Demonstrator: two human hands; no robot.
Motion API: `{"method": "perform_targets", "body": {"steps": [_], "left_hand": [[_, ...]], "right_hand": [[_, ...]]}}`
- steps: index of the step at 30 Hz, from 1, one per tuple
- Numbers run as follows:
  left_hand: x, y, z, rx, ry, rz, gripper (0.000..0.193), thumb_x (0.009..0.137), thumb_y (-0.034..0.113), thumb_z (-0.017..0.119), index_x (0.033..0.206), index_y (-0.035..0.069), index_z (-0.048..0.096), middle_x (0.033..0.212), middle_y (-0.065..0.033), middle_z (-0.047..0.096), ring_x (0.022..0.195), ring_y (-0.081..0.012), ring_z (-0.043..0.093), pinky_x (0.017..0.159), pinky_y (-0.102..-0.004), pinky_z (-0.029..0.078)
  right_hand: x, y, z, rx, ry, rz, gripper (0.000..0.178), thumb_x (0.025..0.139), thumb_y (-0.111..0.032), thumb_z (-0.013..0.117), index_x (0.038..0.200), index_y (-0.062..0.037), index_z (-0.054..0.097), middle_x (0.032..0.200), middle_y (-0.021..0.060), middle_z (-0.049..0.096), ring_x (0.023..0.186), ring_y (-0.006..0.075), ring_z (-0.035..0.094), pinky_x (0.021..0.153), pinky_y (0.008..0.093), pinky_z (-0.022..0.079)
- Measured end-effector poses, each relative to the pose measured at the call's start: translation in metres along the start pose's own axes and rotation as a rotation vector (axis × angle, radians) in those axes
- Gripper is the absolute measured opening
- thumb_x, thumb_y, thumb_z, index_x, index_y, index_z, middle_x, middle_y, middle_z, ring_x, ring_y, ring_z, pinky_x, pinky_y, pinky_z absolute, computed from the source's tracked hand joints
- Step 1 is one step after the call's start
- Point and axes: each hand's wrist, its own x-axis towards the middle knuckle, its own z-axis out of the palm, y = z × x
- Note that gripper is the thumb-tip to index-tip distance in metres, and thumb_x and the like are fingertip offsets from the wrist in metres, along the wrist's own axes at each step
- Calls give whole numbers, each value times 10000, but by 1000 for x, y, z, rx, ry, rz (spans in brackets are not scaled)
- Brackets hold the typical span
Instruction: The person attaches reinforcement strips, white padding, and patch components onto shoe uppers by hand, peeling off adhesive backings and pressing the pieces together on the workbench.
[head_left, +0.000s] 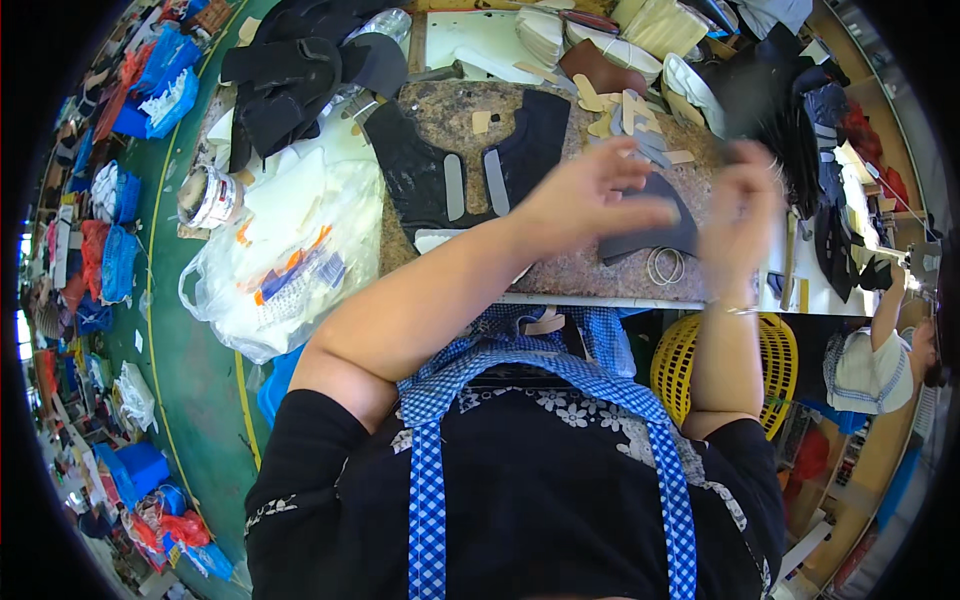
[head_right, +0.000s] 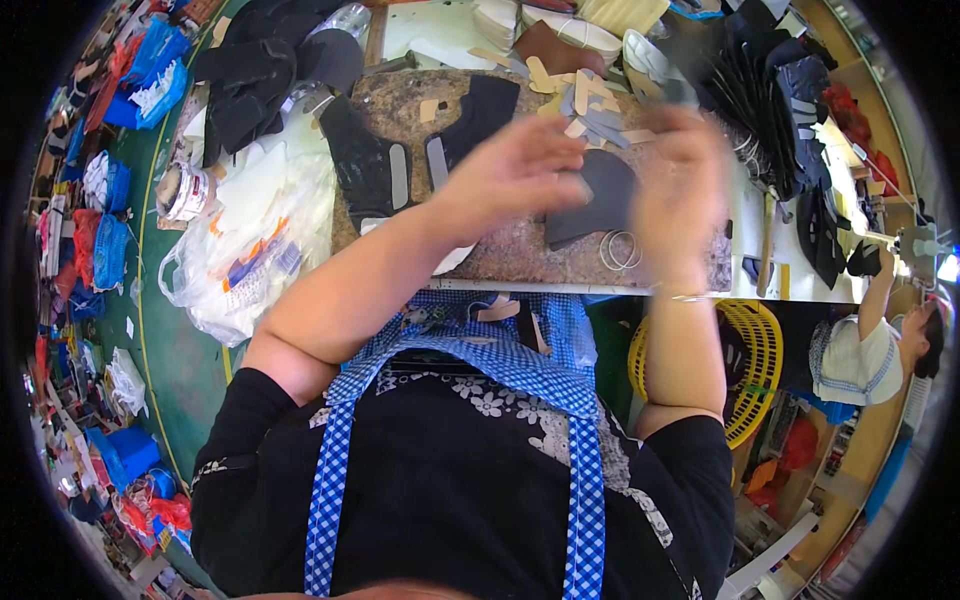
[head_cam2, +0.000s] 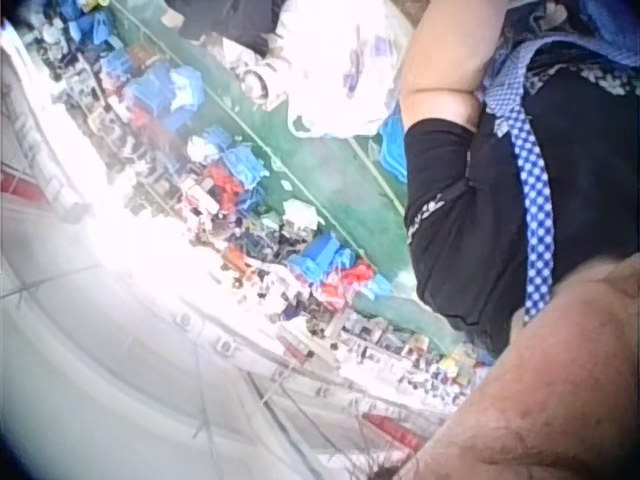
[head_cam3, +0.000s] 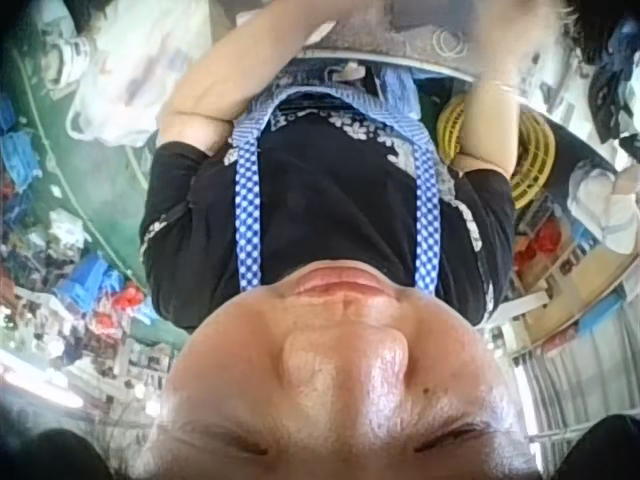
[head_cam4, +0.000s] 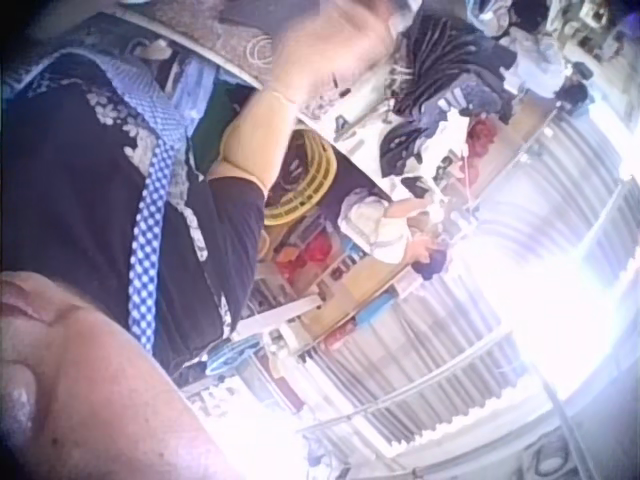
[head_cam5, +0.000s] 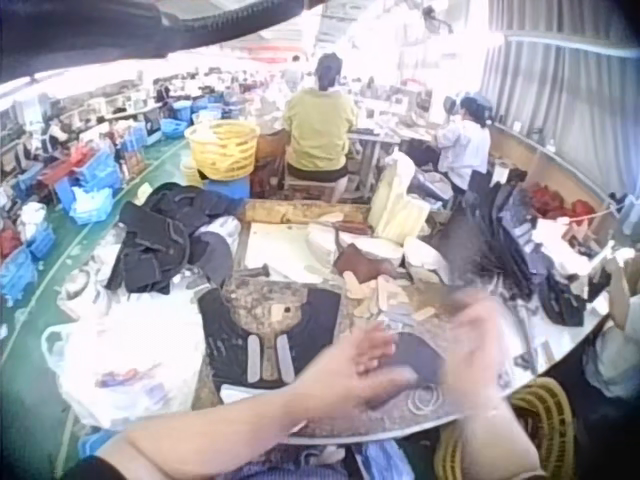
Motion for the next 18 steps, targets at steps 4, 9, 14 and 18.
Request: {"method": "perform_targets", "body": {"steps": [4,9,14,18], "left_hand": [[-34,34,-48,-264,342,-43,359,837,111,601,1144,-48,506,1135,-124,562,1032,-199,547,883,-315,442],[-99,34,-59,-137,367,-83,289,874,47,526,1152,-31,519,1106,-95,577,1025,-171,543,913,-308,420],[-144,12,-80,80,386,-277,278,887,70,532,1143,-35,503,1078,-72,588,967,-134,566,848,-266,454],[-129,8,-93,252,526,31,355,832,19,600,1131,-20,412,896,-53,632,822,-92,595,674,-200,470]], "right_hand": [[-16,-56,27,360,-487,-376,221,732,-7,647,935,-41,565,966,107,617,909,264,574,802,332,447],[-58,-40,51,1369,-561,1107,294,819,-94,621,1081,7,537,1010,81,613,924,166,586,802,290,476],[-73,-63,51,900,-899,952,226,815,-43,630,1026,15,574,918,80,640,824,121,607,742,244,493],[-53,-59,60,735,-994,992,224,801,-56,654,1000,11,577,871,53,641,766,85,593,692,212,480]]}}
